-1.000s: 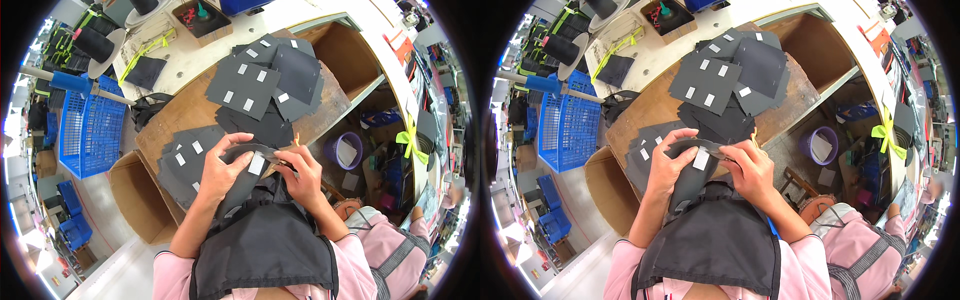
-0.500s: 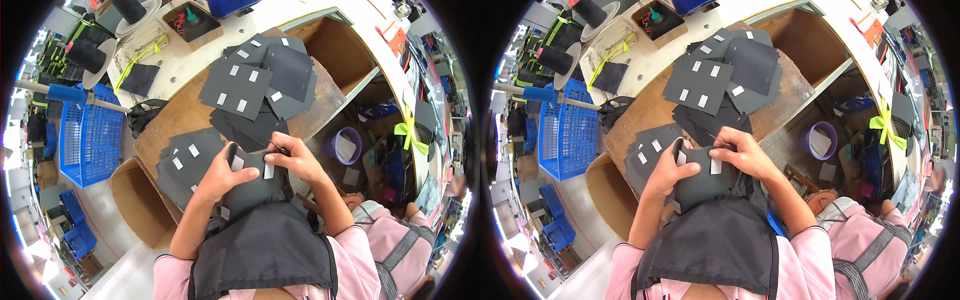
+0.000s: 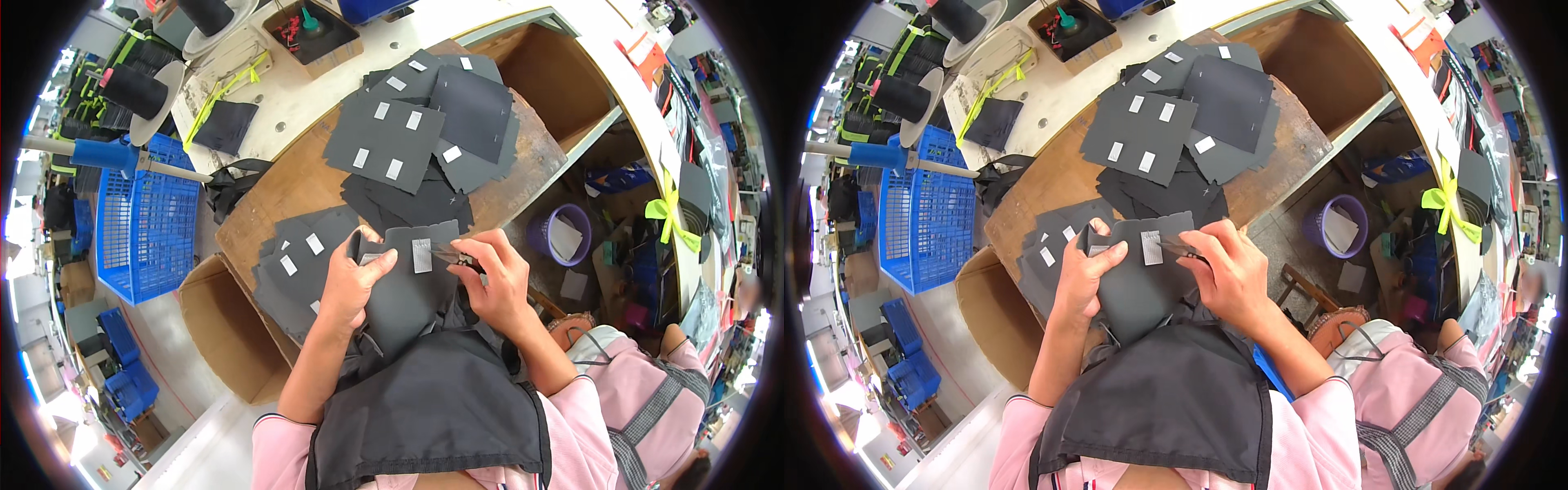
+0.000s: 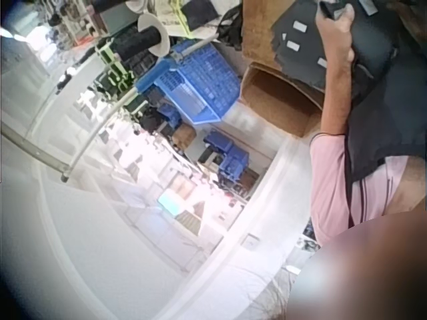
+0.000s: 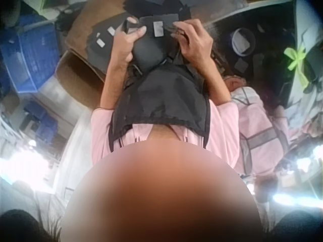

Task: The person is manually cutting or trimming small rectangular fabric patches from larger black fabric sheets using a small tool or pair of snips.

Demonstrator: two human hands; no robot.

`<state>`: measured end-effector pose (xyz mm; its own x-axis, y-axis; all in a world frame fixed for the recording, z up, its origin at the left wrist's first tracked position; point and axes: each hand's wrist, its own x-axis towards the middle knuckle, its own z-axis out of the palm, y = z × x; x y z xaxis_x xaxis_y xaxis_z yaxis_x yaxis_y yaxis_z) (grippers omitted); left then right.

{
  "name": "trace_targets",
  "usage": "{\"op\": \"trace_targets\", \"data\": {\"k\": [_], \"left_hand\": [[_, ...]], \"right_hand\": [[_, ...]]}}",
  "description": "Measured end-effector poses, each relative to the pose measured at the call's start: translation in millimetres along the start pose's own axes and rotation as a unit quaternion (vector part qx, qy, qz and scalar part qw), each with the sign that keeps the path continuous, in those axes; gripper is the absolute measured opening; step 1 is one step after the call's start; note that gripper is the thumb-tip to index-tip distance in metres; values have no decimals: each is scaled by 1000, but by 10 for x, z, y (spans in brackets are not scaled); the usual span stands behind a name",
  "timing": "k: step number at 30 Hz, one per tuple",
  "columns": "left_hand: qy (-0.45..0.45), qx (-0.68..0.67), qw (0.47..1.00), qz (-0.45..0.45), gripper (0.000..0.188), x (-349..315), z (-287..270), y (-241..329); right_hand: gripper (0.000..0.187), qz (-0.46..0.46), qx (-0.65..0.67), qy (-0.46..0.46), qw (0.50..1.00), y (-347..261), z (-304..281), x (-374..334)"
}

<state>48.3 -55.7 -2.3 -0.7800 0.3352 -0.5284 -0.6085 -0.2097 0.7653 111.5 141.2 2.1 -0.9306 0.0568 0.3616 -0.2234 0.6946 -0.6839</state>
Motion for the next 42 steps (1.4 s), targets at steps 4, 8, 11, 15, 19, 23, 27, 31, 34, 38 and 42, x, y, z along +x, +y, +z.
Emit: {"op": "trace_targets", "data": {"k": [4,8,11,15,19,23,27,31,34,38,42], "left_hand": [[-8,23,1000,13,21,-46,65,59],[-28,23,999,10,20,-62,45,88],[-27,35,999,-2,19,-67,48,102],[-27,68,997,-8,25,-65,51,117],[-50,110,993,0,24,-44,75,144],[-54,113,992,-6,25,-67,119,185],[-54,95,994,-14,25,-56,93,154],[-45,79,996,-18,25,-50,127,183],[-39,76,996,-16,26,-49,120,186],[-22,66,997,-15,26,-59,112,219],[-20,59,998,-11,26,-61,88,193]], "right_hand": [[31,-46,-31,-23,998,42,-33,97],[37,-111,-41,-19,993,46,-61,133],[36,-120,-22,-30,992,76,-99,128],[34,-130,-52,-67,988,50,-150,171],[31,-143,-44,-91,985,67,-181,224],[31,-180,-46,-87,979,89,-205,252],[31,-210,-70,-88,971,102,-269,207],[28,-155,-55,-41,986,17,-251,158],[29,-149,-76,-58,984,-13,-203,154],[32,-153,-53,-22,987,-10,-160,117],[34,-114,-49,-40,991,-10,-83,101]]}}
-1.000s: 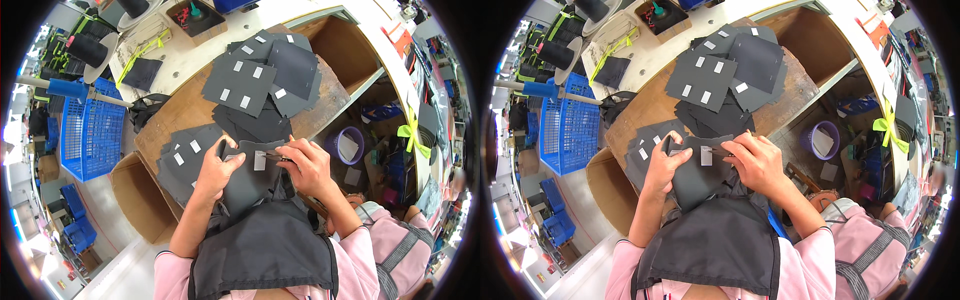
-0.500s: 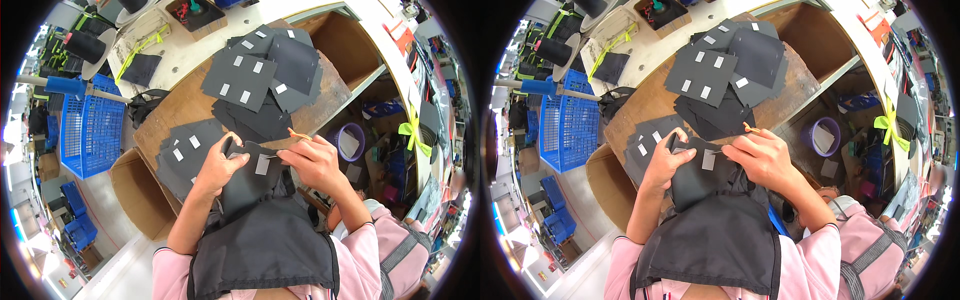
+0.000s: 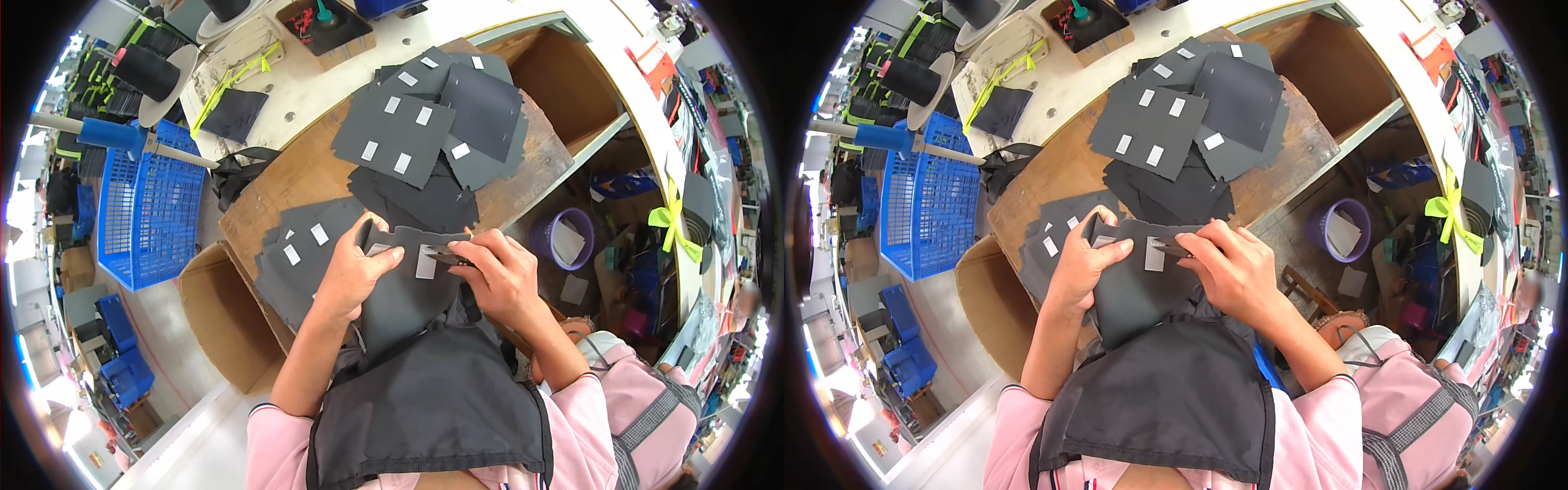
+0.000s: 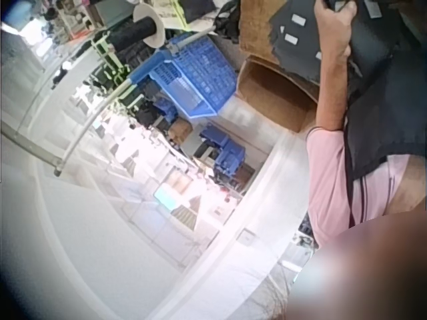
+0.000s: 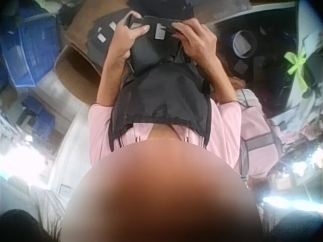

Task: The person is manually cutting or trimming small rectangular fabric patches from larger black fabric sheets using a small tool or pair of snips.

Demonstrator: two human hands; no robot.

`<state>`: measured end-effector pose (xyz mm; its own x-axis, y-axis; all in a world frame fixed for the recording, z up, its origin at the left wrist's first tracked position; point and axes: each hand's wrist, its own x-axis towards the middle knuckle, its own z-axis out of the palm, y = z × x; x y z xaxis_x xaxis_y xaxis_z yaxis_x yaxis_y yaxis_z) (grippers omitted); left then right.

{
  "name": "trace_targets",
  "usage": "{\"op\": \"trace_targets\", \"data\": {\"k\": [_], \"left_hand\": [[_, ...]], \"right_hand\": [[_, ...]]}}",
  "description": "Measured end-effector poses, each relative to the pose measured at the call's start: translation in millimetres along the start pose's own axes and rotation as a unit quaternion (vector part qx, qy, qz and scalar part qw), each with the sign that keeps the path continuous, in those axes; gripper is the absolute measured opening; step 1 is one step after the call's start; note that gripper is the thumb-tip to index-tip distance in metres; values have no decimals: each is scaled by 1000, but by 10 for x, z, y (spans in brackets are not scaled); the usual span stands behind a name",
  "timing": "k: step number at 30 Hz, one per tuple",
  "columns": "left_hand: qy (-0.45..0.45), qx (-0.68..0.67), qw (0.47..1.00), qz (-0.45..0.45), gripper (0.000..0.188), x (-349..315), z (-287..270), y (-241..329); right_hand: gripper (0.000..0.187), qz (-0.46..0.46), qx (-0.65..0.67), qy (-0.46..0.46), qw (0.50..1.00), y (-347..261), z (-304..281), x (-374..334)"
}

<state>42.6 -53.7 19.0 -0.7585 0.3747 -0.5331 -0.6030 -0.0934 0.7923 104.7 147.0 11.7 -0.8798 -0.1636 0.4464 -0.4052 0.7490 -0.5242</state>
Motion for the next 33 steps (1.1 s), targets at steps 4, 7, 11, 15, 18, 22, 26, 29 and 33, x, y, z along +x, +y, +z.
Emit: {"op": "trace_targets", "data": {"k": [4,7,11,15,18,22,26,29,33], "left_hand": [[-17,-19,1000,-14,23,-15,-8,17],[3,-25,1000,-4,24,2,-20,4],[9,-47,998,27,23,10,-42,-13],[116,-52,982,138,31,34,-47,18],[120,-179,963,163,40,77,20,31],[160,-207,942,210,47,85,39,-159],[65,-133,947,284,79,-40,-393,-371],[184,235,882,365,87,-74,-460,-131],[-37,517,760,392,79,-33,-52,295]], "right_hand": [[34,21,-9,18,1000,-12,67,-19],[31,35,40,62,997,-45,109,-58],[24,104,82,34,991,-21,189,-122],[24,297,374,140,868,92,308,-383],[24,508,709,-29,488,-59,360,-557],[22,501,756,-6,421,-73,553,-437],[15,506,602,71,614,77,396,-229],[11,401,447,-10,800,86,158,-28],[11,253,342,-205,881,176,51,135]]}}
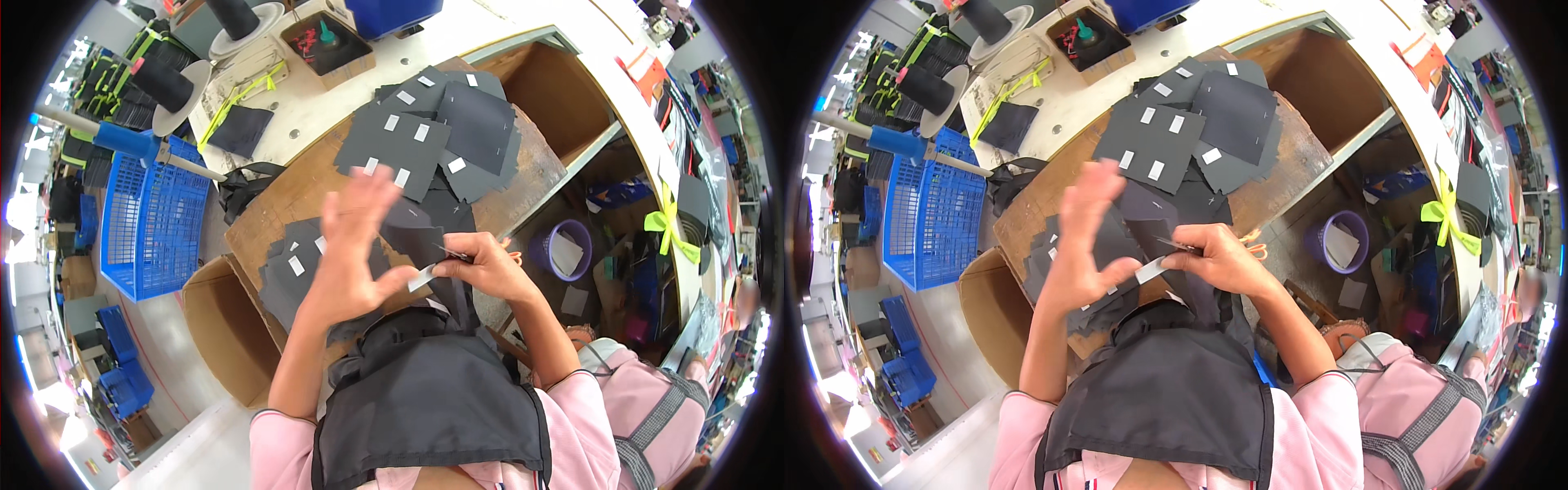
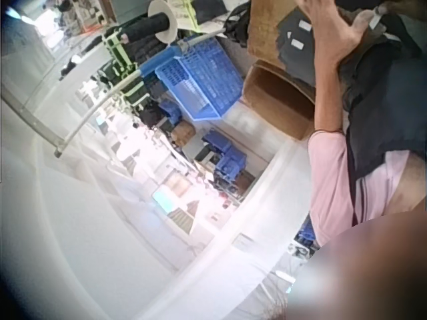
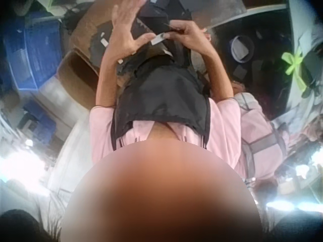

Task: The person is manually cutting or trimming small rectangular fabric patches from larger black fabric sheets using a small tool or pair of snips.

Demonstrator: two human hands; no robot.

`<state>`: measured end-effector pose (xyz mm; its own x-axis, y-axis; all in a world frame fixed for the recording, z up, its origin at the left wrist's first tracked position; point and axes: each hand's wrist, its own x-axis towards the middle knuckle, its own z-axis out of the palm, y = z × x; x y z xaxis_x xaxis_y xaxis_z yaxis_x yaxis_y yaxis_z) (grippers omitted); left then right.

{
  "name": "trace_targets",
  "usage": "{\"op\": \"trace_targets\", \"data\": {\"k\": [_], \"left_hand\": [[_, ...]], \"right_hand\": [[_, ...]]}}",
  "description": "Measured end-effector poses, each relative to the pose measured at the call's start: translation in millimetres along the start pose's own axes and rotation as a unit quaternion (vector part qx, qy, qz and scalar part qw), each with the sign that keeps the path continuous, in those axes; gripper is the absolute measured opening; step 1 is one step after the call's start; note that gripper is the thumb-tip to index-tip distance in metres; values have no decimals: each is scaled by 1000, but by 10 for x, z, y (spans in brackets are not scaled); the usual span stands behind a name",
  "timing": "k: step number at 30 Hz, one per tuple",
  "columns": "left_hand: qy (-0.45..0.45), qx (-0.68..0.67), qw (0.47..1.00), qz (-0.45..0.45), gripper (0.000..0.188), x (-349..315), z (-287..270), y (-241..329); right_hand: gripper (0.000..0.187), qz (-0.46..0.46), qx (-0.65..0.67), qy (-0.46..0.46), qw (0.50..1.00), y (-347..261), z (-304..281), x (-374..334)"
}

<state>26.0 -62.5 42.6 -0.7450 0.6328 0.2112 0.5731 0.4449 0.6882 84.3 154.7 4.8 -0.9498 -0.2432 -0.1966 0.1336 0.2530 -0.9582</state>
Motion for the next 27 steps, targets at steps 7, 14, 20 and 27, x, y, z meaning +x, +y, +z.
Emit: {"op": "trace_targets", "data": {"k": [7,14,20,27], "left_hand": [[-187,-335,878,-287,28,-119,248,-124],[-31,-492,802,-336,24,-278,386,-75],[-9,-484,811,-328,37,-229,402,69],[12,-409,868,-282,47,-277,382,52]], "right_hand": [[21,19,55,83,995,-24,187,-70],[34,-168,-381,319,851,-126,292,-522],[33,-176,-296,265,901,17,366,-399],[29,-236,-303,289,877,90,376,-328]]}}
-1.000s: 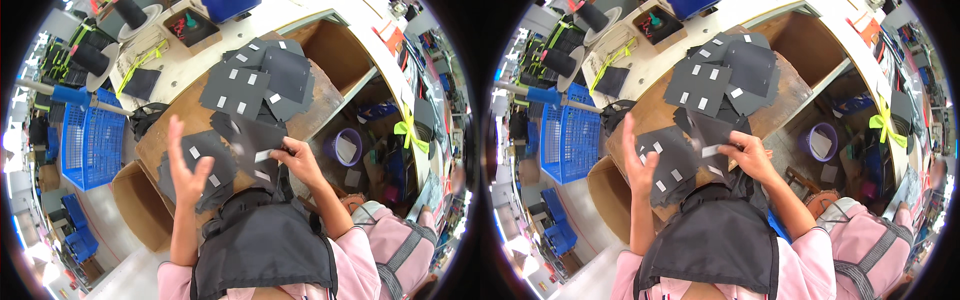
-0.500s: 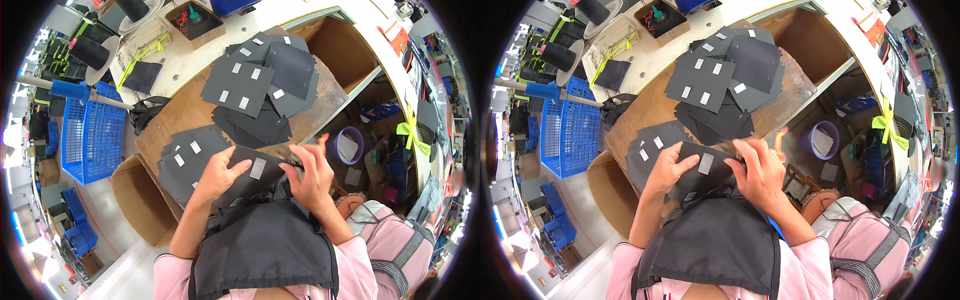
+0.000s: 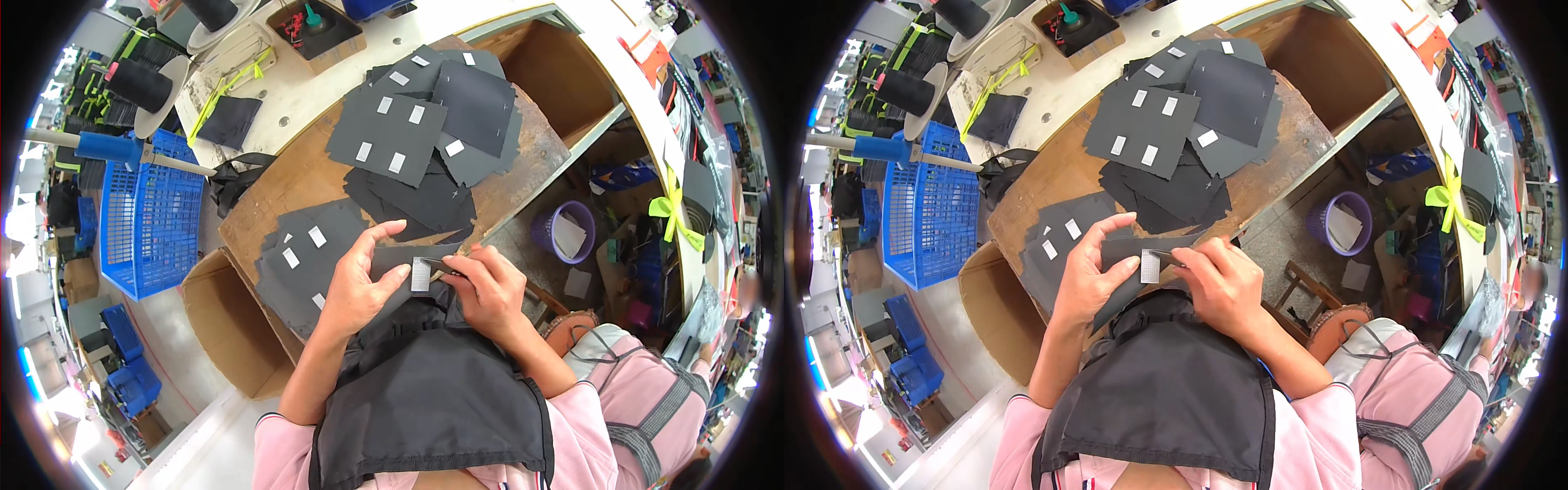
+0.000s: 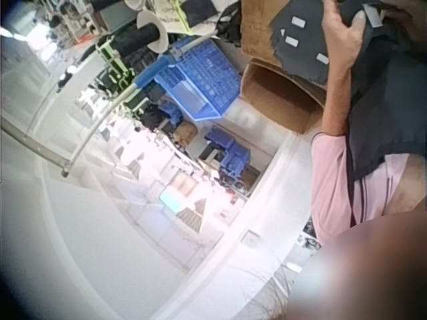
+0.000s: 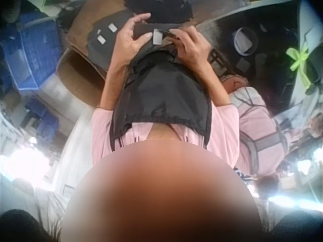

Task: The person is manually cutting or trimming small rectangular fabric patches from larger black fabric sheets using a small tool or pair of snips.

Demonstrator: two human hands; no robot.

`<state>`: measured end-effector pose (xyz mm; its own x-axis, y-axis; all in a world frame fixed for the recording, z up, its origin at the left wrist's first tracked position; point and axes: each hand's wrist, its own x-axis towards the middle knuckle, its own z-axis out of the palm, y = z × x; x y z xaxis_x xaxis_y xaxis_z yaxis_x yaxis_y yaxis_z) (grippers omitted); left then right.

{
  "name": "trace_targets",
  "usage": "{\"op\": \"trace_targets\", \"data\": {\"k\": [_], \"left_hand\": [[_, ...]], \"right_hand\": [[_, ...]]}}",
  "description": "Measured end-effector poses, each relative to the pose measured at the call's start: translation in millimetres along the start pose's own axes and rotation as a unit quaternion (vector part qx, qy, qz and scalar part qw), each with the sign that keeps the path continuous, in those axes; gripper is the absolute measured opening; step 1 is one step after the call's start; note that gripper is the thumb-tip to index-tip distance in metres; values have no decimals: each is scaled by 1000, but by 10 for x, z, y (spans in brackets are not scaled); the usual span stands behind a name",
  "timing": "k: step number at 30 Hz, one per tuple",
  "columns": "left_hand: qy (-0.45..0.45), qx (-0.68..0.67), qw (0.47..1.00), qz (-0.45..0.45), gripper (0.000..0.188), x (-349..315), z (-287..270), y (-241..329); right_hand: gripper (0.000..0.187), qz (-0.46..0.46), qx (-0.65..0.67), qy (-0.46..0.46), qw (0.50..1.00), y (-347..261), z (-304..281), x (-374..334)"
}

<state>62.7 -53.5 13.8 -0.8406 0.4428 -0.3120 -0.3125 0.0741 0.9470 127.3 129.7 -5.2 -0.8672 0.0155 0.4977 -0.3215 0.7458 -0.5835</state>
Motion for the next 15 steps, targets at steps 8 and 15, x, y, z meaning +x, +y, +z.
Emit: {"op": "trace_targets", "data": {"k": [8,15], "left_hand": [[-26,14,999,-40,46,-9,7,114],[-7,-67,996,-56,28,75,-102,-15]], "right_hand": [[30,98,73,-22,992,5,-106,77],[20,181,142,-260,938,388,-84,177]]}}
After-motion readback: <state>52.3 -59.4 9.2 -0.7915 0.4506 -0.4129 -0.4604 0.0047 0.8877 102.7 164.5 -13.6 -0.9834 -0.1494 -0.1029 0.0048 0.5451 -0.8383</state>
